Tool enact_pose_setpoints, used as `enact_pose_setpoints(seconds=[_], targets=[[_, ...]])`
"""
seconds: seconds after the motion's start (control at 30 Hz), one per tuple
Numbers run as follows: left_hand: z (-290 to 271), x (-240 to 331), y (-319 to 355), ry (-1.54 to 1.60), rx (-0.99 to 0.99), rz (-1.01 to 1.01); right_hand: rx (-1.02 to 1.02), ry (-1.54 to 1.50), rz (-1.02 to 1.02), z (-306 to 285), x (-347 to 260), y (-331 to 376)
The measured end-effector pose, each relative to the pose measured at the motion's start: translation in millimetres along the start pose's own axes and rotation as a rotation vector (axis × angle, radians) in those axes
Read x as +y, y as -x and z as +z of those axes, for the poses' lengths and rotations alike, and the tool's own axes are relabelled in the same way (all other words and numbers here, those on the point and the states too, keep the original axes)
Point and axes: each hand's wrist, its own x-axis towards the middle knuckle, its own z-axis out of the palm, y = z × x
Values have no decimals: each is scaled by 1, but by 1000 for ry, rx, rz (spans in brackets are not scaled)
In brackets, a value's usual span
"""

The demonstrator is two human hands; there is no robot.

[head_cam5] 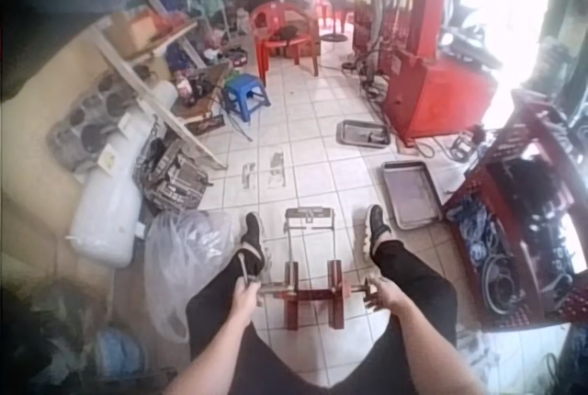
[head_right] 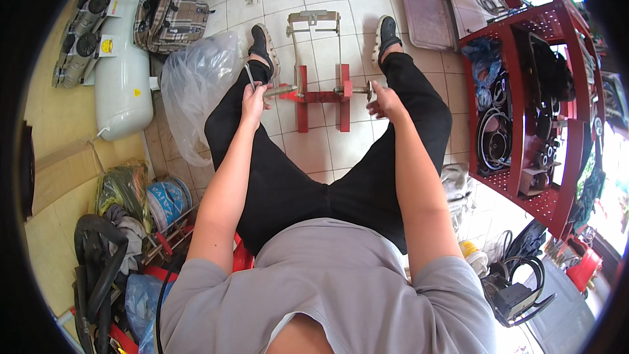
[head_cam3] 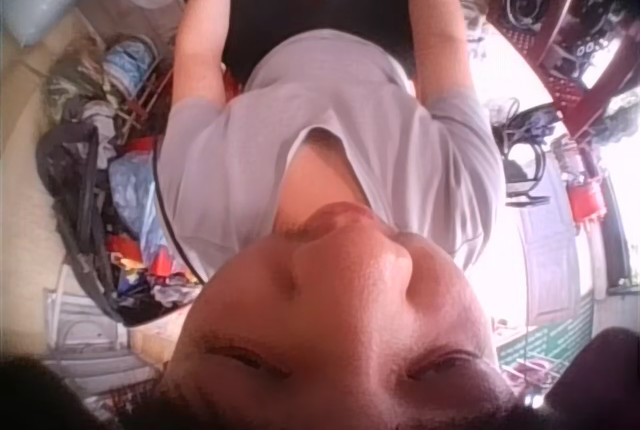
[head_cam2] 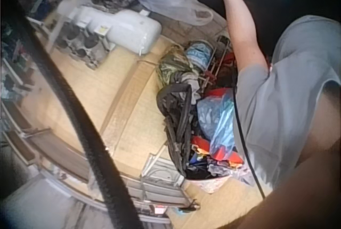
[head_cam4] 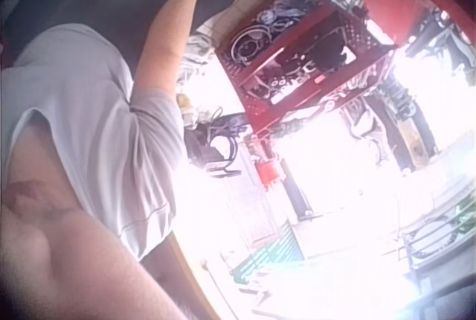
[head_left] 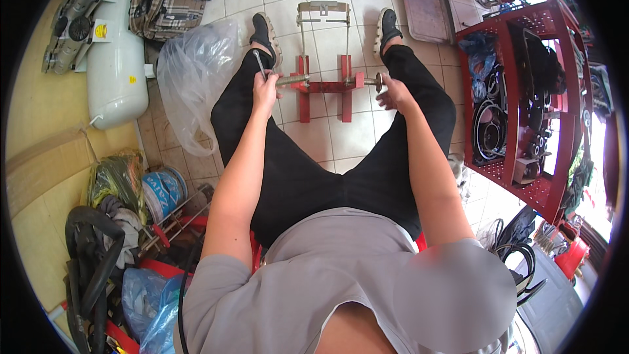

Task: The person sits on a low stool and uses a wrench to tighten bolts on a red metal frame device placed on the floor. They manipulate the frame and a metal bracket, securing components together with the tool.

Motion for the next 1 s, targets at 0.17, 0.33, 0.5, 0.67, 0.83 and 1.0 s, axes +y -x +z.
enact_pose_setpoints(seconds=[0.17, 0.33, 0.5, 0.67, 0.83, 1.0], targets=[[-1, 0, 0, -2, -3, 3, 150, -130, -276, 7, 3, -3], [0, 3, 3, -51, 14, -7, -34, -20, -68, 0, 3, -5], [4, 10, 6, -49, 40, -1, 94, -115, -178, 7, 0, 2], [5, 9, 5, -60, 56, -2, -8, 35, -19, 2, -1, 1], [4, 5, 2, -57, 52, -2, 106, -103, -335, 6, 4, -5], [3, 5, 2, -77, 57, -2, -30, -28, 99, 1, -2, -4]])
